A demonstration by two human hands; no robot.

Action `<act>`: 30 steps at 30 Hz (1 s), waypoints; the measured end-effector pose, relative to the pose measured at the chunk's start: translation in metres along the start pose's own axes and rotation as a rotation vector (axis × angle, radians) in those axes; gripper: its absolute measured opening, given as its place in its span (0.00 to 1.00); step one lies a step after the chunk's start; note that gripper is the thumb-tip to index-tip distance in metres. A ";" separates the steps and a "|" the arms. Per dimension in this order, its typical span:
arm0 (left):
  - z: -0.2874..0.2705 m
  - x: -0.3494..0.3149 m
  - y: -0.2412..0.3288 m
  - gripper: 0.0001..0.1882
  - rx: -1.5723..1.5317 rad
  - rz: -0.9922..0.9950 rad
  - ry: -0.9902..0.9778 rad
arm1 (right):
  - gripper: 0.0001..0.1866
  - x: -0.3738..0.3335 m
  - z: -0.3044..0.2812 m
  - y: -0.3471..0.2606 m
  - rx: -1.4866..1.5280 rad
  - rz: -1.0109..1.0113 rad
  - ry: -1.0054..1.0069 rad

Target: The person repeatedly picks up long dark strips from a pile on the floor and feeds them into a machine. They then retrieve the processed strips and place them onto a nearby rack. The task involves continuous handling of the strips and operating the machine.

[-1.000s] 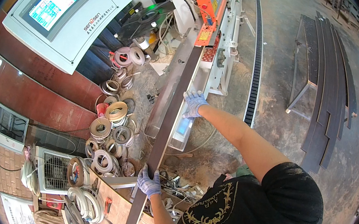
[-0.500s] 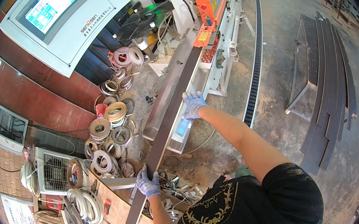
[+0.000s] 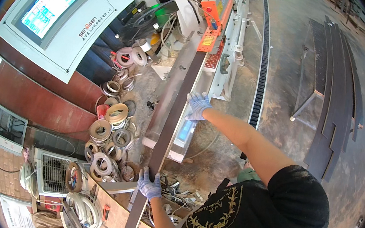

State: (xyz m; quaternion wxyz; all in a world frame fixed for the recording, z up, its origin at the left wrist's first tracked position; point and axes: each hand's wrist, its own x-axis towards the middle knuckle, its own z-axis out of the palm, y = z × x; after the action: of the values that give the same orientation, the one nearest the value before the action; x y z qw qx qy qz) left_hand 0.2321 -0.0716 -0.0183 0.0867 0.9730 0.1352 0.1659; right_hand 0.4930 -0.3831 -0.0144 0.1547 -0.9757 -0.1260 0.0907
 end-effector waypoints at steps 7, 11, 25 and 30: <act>0.019 0.046 0.070 0.31 0.032 -0.062 -0.051 | 0.59 0.041 -0.028 0.044 0.018 0.100 0.021; 0.023 0.059 0.108 0.32 0.054 -0.109 -0.150 | 0.53 0.026 -0.034 0.046 0.174 0.059 0.031; 0.121 -0.163 0.127 0.24 -0.531 0.499 -0.688 | 0.27 -0.475 0.107 0.169 0.194 0.950 0.551; 0.151 -0.191 0.139 0.25 -0.655 0.437 -0.958 | 0.28 -0.600 0.170 0.259 0.561 1.774 0.600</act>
State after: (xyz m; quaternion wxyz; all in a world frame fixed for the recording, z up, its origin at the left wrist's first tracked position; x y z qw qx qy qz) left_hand 0.1431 -0.2775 -0.1862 0.3960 0.8673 -0.1792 -0.2426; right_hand -0.0587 -0.7389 -0.1747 0.2826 -0.6265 0.7245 -0.0514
